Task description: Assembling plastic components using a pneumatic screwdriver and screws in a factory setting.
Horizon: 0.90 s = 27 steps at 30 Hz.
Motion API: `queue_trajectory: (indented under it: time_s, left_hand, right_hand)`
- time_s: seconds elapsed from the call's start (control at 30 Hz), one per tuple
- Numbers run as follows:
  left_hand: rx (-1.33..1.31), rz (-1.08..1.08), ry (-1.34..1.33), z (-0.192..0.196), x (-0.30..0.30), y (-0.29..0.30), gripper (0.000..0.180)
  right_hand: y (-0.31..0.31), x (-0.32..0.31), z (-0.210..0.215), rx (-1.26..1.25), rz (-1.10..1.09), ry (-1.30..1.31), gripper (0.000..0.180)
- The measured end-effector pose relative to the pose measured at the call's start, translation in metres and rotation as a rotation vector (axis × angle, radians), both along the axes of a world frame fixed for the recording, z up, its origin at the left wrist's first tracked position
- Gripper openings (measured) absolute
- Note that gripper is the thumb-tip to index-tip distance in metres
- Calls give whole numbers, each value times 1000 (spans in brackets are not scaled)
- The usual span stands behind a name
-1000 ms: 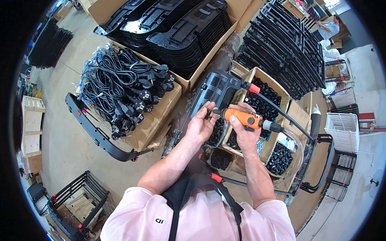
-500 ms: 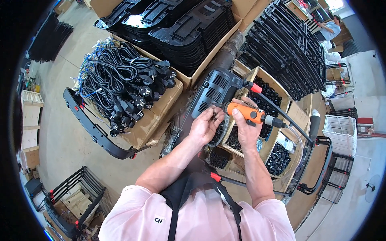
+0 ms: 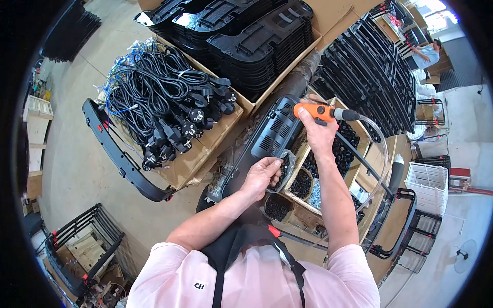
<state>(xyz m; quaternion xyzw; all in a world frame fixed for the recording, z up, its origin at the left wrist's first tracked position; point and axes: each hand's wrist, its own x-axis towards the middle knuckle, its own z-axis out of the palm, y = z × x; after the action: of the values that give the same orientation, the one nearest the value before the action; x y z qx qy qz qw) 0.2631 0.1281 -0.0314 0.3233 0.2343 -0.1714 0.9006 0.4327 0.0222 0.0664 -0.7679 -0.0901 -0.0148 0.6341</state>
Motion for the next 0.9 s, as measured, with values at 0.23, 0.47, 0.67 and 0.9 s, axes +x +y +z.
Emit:
queue_trajectory:
  time_s: [0.23, 0.47, 0.67, 0.9]
  left_hand:
    - [24, 59, -14, -3, 0, 10, 20]
    - [-117, 89, -37, -8, -2, 12, 25]
    - [-129, 124, 18, -11, 2, 6, 28]
    - [-162, 242, 73, -2, 16, 7, 29]
  right_hand:
    - [6, 13, -13, -63, 49, -3, 48]
    - [10, 20, -11, -77, 96, -25, 49]
    - [22, 31, 5, -249, 172, -5, 43]
    - [31, 35, 6, -259, 227, 50, 40]
